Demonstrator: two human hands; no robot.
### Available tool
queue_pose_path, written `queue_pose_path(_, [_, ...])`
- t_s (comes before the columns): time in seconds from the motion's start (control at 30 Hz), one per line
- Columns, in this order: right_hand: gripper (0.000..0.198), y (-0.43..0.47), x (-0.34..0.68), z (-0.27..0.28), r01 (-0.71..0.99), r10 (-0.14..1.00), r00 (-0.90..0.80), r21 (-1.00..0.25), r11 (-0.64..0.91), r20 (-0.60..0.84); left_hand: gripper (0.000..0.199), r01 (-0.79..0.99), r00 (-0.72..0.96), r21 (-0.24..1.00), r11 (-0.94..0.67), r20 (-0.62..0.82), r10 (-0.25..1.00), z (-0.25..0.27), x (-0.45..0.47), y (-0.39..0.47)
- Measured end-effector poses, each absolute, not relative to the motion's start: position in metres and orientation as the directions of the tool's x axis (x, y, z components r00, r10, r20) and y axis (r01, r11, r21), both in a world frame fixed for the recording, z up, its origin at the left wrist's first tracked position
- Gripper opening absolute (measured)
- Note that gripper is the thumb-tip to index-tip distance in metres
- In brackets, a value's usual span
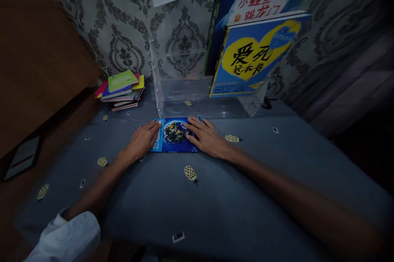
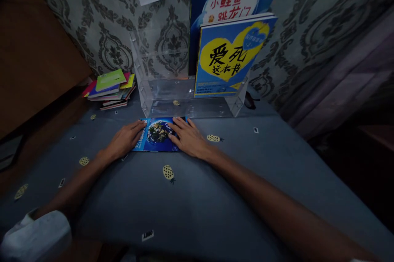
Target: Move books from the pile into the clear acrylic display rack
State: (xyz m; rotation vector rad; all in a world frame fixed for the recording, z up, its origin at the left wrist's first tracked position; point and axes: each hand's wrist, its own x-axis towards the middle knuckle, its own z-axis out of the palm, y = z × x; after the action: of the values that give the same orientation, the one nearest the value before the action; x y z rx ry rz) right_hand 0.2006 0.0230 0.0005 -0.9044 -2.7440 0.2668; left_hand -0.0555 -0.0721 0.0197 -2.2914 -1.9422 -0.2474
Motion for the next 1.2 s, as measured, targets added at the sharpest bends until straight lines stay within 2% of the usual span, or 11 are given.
queue_pose_path(0.1, [0.055, 0.009, 0.208, 0.0, 0.585, 0.621, -0.756, -0.211, 0.783, 0.208, 0.032, 0.981, 0.177, -0.109, -0.162, 0.141, 0.974, 0.033, -0.037, -0.091])
queue_pose_path(0.2, [0.057, -0.01, 0.221, 0.0, 0.602, 0.629, -0.741, -0.181, 0.778, 0.235, 0.027, 0.969, 0.206, -0.162, -0.187, 0.109, 0.973, 0.042, -0.017, -0.115])
queue_pose_path(0.4, [0.06, -0.056, 0.254, 0.006, 0.622, 0.612, -0.728, -0.076, 0.779, 0.308, 0.023, 0.985, 0.15, -0.102, -0.139, 0.113, 0.982, 0.038, 0.01, -0.145])
queue_pose_path(0.6, [0.057, -0.09, 0.276, 0.005, 0.62, 0.583, -0.731, -0.011, 0.784, 0.355, 0.037, 0.98, 0.176, -0.111, -0.162, 0.121, 0.977, 0.024, 0.03, -0.156])
queue_pose_path(0.7, [0.055, -0.097, 0.28, 0.005, 0.618, 0.586, -0.725, -0.034, 0.785, 0.362, 0.045, 0.981, 0.194, -0.041, -0.191, 0.14, 0.971, 0.018, 0.03, -0.149])
queue_pose_path(0.87, [0.057, -0.1, 0.283, 0.006, 0.588, 0.578, -0.729, -0.096, 0.803, 0.366, 0.05, 0.939, 0.271, 0.159, -0.305, 0.204, 0.941, 0.009, 0.015, -0.104])
queue_pose_path(0.97, [0.05, -0.093, 0.283, 0.006, 0.546, 0.561, -0.744, -0.155, 0.824, 0.363, 0.049, 0.885, 0.318, 0.269, -0.381, 0.249, 0.915, 0.003, 0.007, -0.075])
queue_pose_path(1.1, [0.04, -0.079, 0.283, 0.007, 0.491, 0.544, -0.747, -0.235, 0.839, 0.383, 0.048, 0.832, 0.333, 0.349, -0.431, 0.307, 0.892, -0.003, 0.003, -0.055])
queue_pose_path(1.2, [0.038, -0.072, 0.281, 0.005, 0.484, 0.543, -0.739, -0.245, 0.84, 0.4, 0.049, 0.826, 0.307, 0.376, -0.42, 0.325, 0.894, -0.007, 0.002, -0.052])
